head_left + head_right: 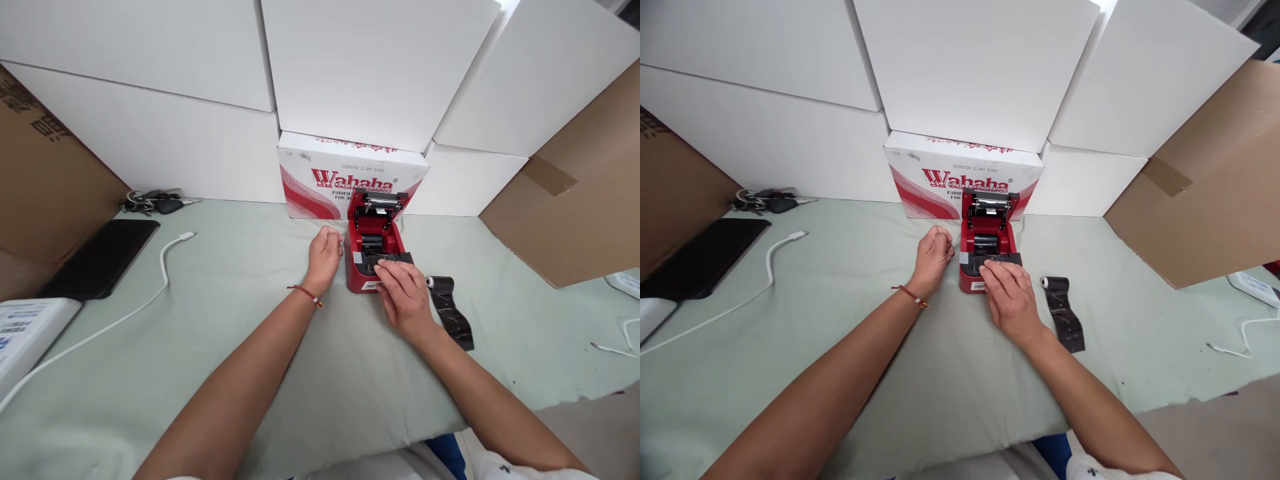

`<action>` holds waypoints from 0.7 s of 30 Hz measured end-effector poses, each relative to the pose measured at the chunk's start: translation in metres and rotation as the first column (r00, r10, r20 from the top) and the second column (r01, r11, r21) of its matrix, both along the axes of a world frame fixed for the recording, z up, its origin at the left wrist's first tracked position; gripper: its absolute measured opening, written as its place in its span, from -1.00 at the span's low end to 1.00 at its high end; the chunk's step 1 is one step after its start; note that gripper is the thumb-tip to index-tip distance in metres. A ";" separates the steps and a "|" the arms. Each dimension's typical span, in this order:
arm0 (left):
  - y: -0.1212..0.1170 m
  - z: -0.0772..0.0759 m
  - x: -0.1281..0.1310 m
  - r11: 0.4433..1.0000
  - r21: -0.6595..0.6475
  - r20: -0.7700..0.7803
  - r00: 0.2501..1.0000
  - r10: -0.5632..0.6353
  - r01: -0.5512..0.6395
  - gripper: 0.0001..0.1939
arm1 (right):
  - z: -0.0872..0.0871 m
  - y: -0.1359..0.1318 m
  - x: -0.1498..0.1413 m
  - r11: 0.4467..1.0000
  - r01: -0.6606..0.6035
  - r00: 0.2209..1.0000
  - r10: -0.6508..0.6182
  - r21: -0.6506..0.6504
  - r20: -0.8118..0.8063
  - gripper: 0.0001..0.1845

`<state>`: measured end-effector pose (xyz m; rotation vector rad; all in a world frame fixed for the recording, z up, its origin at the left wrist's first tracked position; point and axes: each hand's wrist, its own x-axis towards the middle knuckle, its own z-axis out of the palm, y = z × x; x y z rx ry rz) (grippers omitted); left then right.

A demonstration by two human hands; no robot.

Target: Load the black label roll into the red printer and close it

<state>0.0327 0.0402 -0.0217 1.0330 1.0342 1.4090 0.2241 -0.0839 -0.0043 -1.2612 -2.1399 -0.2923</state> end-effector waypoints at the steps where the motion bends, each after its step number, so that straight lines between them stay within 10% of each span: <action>1: 0.002 0.008 0.000 0.999 0.038 -0.023 0.999 0.037 -0.036 -0.60 | -0.001 0.001 0.000 1.000 -0.005 1.000 0.005 0.010 -0.011 -0.50; 6: 0.035 0.051 0.004 0.927 0.313 -0.167 0.949 0.267 -0.206 -0.76 | -0.003 0.002 -0.001 1.000 -0.011 0.999 0.010 -0.018 -0.032 -0.47; 9: 0.053 0.065 0.006 0.962 0.268 -0.136 0.986 0.098 -0.059 -0.71 | -0.003 0.002 -0.001 0.999 -0.032 0.999 0.030 -0.041 -0.041 -0.43; 13: 0.048 0.061 0.004 0.978 0.173 -0.116 0.988 -0.101 0.120 -0.54 | -0.001 0.001 -0.002 0.999 -0.050 0.998 0.051 0.004 -0.048 -0.39; 21: 0.001 0.034 -0.007 0.911 0.399 -0.299 0.954 0.019 0.107 -0.36 | -0.003 0.001 -0.001 0.985 -0.093 0.991 0.106 0.146 -0.081 -0.29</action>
